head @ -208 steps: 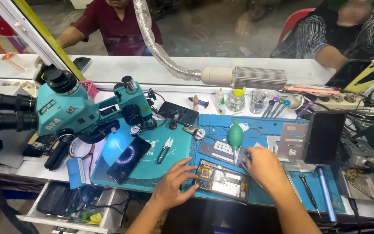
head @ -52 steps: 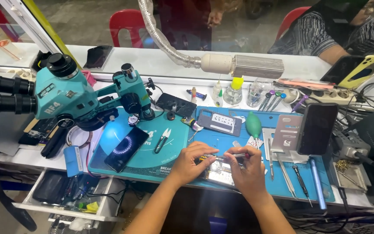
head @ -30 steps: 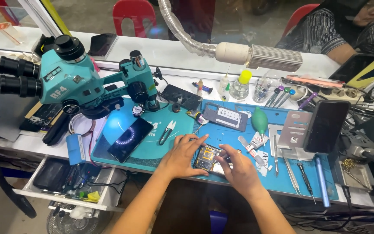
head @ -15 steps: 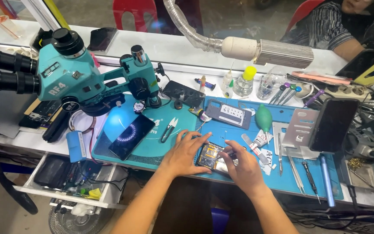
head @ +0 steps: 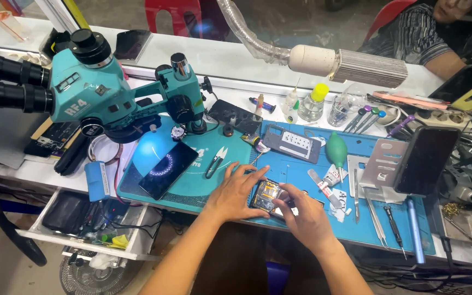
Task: Disassembling and inspecting the internal components of a smartphone on a repair bench.
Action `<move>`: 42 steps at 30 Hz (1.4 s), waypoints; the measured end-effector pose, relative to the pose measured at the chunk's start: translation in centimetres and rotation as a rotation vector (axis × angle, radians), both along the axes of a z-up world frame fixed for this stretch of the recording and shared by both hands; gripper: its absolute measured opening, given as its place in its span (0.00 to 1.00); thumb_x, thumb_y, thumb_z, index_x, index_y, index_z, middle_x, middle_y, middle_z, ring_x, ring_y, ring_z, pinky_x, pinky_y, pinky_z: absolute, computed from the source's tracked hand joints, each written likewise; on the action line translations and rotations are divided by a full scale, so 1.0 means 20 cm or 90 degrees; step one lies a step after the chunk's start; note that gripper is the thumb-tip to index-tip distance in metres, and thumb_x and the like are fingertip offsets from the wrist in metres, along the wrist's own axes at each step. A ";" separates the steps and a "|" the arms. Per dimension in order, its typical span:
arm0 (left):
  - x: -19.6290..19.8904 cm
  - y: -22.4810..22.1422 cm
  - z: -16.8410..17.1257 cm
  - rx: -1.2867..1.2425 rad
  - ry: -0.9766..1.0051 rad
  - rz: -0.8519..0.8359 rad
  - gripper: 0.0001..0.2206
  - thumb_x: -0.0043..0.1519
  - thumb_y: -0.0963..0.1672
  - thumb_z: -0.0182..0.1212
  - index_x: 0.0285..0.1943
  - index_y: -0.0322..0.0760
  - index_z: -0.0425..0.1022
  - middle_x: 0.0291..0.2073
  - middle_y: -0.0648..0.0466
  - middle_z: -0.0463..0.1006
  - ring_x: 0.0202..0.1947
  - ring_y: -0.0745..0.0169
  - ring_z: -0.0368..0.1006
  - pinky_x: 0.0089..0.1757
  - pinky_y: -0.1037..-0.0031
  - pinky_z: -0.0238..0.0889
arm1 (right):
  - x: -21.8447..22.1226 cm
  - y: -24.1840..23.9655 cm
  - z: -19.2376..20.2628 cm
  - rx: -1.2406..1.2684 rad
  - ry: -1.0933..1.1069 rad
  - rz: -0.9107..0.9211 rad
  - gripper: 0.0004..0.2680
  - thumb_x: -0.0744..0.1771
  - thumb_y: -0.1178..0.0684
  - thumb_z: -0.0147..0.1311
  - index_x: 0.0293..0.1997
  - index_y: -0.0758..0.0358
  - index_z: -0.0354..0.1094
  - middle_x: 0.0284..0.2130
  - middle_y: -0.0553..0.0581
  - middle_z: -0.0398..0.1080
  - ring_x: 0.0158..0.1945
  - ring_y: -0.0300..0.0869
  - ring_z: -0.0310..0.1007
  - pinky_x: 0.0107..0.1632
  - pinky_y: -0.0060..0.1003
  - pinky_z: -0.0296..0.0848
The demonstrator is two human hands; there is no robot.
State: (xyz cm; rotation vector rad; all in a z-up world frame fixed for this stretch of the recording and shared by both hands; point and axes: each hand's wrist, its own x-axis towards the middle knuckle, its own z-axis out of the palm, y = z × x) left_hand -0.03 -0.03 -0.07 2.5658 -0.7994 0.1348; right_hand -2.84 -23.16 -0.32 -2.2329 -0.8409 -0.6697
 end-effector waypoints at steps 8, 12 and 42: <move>0.00 0.00 0.00 -0.008 -0.027 -0.016 0.54 0.47 0.63 0.72 0.79 0.44 0.48 0.60 0.49 0.75 0.68 0.44 0.59 0.66 0.41 0.38 | -0.02 0.00 0.03 -0.045 0.018 0.034 0.15 0.68 0.54 0.59 0.61 0.60 0.61 0.36 0.54 0.77 0.34 0.44 0.78 0.35 0.39 0.75; 0.00 0.00 0.02 -0.005 0.012 -0.003 0.54 0.46 0.66 0.67 0.79 0.44 0.50 0.63 0.39 0.68 0.69 0.41 0.57 0.67 0.41 0.35 | -0.06 0.02 0.18 0.010 0.125 0.143 0.14 0.69 0.60 0.52 0.63 0.60 0.63 0.51 0.55 0.76 0.48 0.48 0.79 0.48 0.42 0.75; -0.02 0.01 0.07 -0.093 -0.093 -0.077 0.33 0.53 0.63 0.63 0.57 0.40 0.75 0.54 0.52 0.80 0.67 0.44 0.63 0.66 0.35 0.36 | -0.05 0.04 0.24 -0.008 0.003 0.070 0.17 0.67 0.62 0.58 0.64 0.56 0.67 0.48 0.53 0.79 0.61 0.56 0.75 0.63 0.57 0.69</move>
